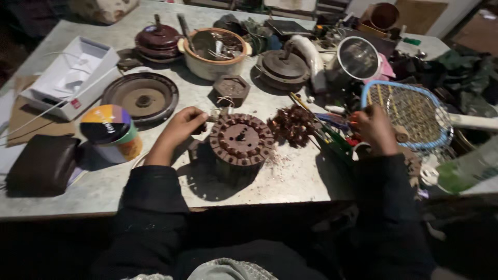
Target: The person uses orange-handled scissors and a hammer to remove copper wire from a motor stator. They repeatedly insert the scissors into the stator slots and strike the handle with the hammer to dislodge wire, then pull out the loosened copper strands.
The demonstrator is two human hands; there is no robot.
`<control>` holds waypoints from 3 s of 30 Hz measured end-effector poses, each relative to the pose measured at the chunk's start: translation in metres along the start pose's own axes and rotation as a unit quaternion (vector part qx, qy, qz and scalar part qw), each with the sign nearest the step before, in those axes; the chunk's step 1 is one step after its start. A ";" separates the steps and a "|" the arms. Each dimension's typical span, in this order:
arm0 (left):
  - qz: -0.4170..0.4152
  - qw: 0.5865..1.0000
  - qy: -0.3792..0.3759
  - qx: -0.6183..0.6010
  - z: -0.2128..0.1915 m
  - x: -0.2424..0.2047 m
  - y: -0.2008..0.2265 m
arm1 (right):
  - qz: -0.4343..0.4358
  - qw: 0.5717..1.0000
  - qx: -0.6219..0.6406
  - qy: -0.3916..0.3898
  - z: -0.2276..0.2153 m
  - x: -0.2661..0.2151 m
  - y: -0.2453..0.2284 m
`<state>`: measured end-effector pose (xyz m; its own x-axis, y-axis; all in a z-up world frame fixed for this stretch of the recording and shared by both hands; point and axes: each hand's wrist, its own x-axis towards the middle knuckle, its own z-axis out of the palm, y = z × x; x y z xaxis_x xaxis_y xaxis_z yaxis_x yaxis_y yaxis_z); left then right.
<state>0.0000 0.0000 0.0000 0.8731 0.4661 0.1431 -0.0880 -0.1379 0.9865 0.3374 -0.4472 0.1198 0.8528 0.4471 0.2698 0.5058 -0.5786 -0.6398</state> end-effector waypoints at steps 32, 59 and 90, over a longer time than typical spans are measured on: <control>0.143 0.985 -0.047 0.085 0.215 -0.214 0.145 | 0.094 0.749 0.644 -0.126 0.046 -0.247 -0.142; 0.199 0.894 0.093 0.391 0.069 -0.169 0.135 | 0.110 0.791 0.592 -0.108 0.022 -0.254 -0.095; 0.015 0.947 -0.109 -0.303 0.218 -0.236 0.135 | 0.166 0.719 0.511 -0.442 0.057 -0.281 -0.077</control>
<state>-0.1141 -0.3190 0.0824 0.9387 0.2684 0.2163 -0.3143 0.4090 0.8567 0.0512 -0.4898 0.0519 0.2613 0.9198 -0.2926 -0.4498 -0.1521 -0.8801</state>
